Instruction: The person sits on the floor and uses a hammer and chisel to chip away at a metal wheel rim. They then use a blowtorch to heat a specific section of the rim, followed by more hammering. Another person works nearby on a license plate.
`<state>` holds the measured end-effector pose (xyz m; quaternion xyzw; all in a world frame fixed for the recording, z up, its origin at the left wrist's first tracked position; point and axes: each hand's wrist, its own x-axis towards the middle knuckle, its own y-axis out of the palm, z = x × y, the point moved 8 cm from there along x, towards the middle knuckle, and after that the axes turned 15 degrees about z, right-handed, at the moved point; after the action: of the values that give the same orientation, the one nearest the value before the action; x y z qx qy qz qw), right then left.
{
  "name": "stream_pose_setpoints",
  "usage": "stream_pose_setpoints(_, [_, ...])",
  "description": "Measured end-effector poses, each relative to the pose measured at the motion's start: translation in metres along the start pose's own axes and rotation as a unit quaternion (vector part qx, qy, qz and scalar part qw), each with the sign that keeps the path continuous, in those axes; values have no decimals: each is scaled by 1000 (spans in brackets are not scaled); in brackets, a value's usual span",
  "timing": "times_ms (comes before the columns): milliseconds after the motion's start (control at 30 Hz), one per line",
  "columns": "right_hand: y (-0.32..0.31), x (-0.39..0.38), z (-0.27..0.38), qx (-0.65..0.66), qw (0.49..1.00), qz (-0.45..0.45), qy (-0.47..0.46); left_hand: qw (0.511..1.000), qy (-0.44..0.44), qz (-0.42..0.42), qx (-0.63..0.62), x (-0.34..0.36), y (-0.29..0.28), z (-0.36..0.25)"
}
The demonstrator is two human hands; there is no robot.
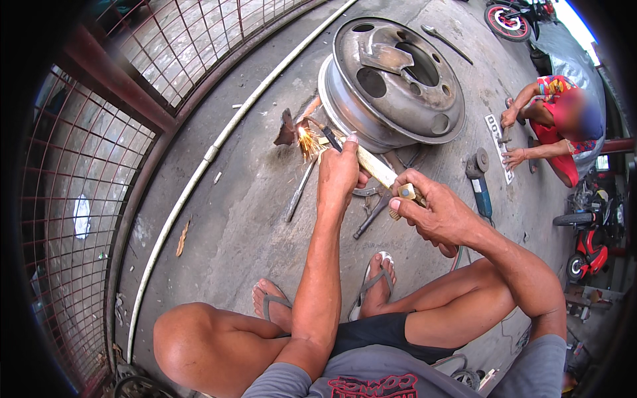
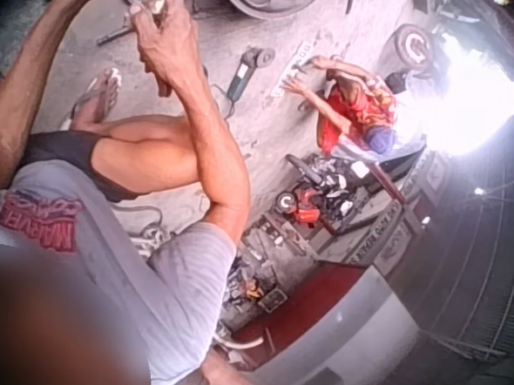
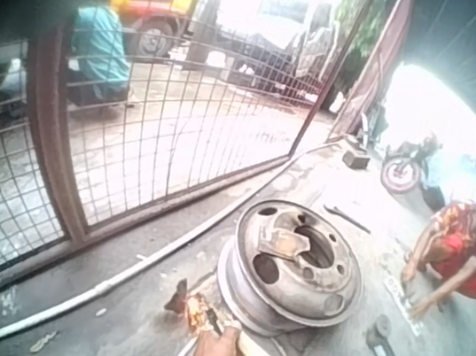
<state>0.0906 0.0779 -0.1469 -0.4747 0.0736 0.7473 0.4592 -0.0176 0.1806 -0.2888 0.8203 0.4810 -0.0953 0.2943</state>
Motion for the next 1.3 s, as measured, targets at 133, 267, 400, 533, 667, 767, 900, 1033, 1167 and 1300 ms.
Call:
stream_pose_setpoints(133, [0, -1, 0, 2, 1000, 0, 5, 1000, -7, -1, 6, 1, -1, 1])
stream_pose_setpoints(267, [0, -1, 0, -1, 1000, 0, 7, 1000, -7, -2, 14, 1, 0, 0])
stream_pose_setpoints(400, [0, 0, -1, -7, 1000, 2, 10, 999, -14, 1, 33, 0, 0, 0])
stream_pose_setpoints(533, [0, 1, -1, 1, 1000, 5, 7, 1000, -8, 6, 28, 2, -1, 0])
stream_pose_setpoints(667, [-1, 0, -1, -2, 1000, 5, 13, 1000, 4, 1, 24, 1, 0, -2])
stream_pose_setpoints(767, [-1, 0, 0, 0, 1000, 7, 14, 1000, 3, 5, 26, 2, -1, 0])
stream_pose_setpoints(900, [0, 0, 1, 1, 1000, 11, 16, 1000, -3, 6, 30, 3, -2, 1])
stream_pose_setpoints(1033, [-1, 0, 0, 1, 1000, 12, 13, 1000, 10, -10, 23, -1, 0, -4])
stream_pose_setpoints(1167, [0, 0, 2, 1, 1000, 14, 8, 999, -6, 5, 32, 2, -2, 1])
stream_pose_setpoints(1300, [-1, 0, 1, 3, 1000, 10, 13, 1000, -8, 5, 25, 0, -1, -1])
